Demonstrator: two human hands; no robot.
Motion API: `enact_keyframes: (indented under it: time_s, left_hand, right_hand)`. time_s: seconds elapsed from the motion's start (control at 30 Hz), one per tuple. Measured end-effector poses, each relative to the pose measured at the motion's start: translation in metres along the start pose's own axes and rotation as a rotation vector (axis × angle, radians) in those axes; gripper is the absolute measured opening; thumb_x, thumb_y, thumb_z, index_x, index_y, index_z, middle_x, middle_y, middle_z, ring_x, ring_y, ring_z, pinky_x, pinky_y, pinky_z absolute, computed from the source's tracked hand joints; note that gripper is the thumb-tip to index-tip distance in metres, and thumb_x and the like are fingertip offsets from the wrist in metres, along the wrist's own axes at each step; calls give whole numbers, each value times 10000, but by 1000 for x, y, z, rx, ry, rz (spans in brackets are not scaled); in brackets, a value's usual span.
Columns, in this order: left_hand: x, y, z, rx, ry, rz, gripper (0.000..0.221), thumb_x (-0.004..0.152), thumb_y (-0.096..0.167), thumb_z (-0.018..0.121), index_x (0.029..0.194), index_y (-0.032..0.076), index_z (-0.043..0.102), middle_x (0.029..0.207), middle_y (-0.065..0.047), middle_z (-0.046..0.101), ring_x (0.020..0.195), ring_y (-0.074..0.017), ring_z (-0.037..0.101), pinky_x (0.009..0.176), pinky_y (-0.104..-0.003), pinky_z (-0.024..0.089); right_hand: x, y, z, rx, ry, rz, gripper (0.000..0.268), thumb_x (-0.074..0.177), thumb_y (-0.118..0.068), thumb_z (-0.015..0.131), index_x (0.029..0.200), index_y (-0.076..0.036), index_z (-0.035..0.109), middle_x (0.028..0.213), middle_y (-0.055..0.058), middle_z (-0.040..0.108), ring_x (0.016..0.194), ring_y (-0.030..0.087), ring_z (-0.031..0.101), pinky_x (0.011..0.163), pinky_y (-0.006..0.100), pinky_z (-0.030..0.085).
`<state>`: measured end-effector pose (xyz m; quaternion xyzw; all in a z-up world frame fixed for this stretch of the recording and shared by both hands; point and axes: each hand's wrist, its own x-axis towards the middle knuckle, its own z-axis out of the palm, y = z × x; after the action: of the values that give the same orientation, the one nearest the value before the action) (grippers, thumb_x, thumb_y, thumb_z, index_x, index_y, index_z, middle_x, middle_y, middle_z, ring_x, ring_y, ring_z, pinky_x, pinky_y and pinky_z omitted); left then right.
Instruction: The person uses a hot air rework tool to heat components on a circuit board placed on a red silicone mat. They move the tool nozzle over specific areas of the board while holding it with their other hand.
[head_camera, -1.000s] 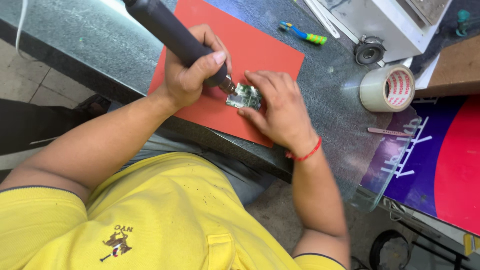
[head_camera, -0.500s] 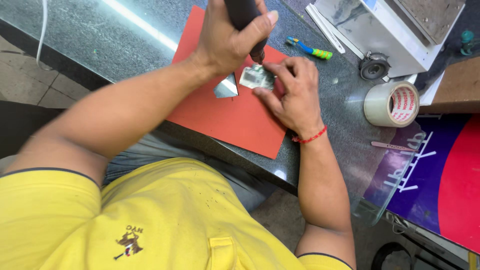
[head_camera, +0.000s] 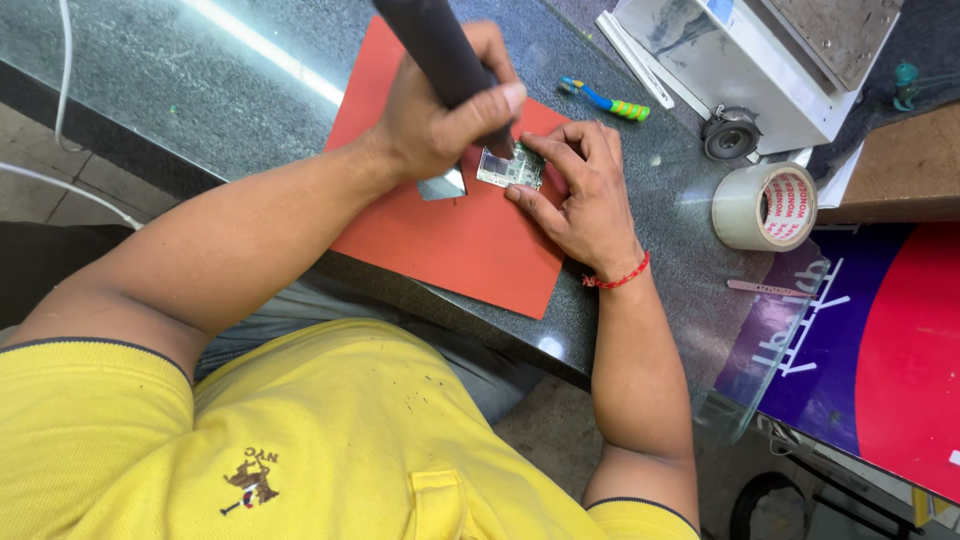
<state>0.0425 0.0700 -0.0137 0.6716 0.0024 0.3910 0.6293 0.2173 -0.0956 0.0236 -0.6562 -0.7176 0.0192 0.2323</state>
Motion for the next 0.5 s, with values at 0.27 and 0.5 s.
enact_keyframes:
  time_s: [0.27,0.5]
  left_hand:
    - [2,2,-3,26,2,147,220,1125,149,669,995,-4,579,818,-50,649,730,-113,651,660,-242,503]
    - [0,4,-6,-110,-169,39,217,1084,189,667,977,17,590,886,-56,669,809,-99,650,727,-243,542]
  right_hand:
    - [1,-2,-1,2,4,16,515,827,-277,914,1251,-66,714,1122,101,590,1093,303,517,1000,418,457]
    - [0,-4,-4,11,-5,11,517,824,-264,913,1260,-68,715,1123,97,598,1086,295,528,997,412,461]
